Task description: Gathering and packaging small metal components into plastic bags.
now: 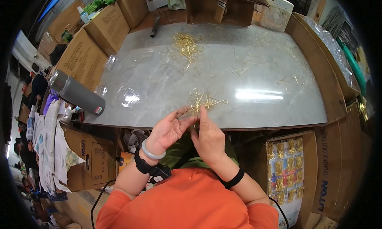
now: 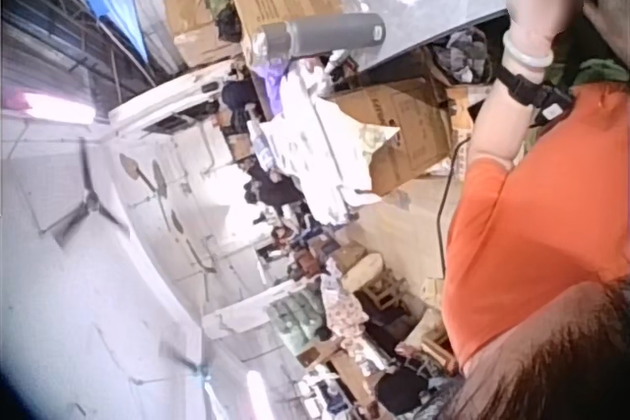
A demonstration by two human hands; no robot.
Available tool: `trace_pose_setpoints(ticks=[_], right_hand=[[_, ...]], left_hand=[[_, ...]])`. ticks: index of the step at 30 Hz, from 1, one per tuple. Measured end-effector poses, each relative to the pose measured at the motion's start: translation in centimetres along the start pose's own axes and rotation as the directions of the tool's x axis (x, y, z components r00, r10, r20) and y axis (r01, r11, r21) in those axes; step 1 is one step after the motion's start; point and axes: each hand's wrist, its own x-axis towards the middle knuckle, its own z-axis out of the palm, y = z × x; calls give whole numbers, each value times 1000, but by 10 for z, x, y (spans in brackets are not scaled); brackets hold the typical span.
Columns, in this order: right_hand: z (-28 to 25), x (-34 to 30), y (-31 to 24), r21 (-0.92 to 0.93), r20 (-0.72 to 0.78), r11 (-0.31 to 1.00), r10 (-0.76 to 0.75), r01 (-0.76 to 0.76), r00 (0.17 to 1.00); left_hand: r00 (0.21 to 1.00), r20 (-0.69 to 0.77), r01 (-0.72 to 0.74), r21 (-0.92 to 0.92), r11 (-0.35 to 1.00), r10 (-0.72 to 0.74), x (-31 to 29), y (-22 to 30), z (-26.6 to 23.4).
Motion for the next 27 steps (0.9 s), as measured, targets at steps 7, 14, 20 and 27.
trace_pose_setpoints(ticks=[7, 14, 20, 27], right_hand=[[-8, 9, -3, 101, 176, 965, 223, -243, 959], [-30, 41, 28, 410, 351, 749, 398, -521, 848], [-28, 62, 60, -29, -19, 999, -21, 20, 1000], [-60, 38, 56, 80, 84, 988, 124, -131, 989]], left_hand=[[994, 92, 80, -233, 969, -60, -1, 4, -6], [954, 242, 197, -70, 978, -175, 11, 33, -13], [1000, 3, -5, 677, 736, 4, 0, 61, 6], [842, 129, -93, 991, -95, 524, -6, 88, -19]])
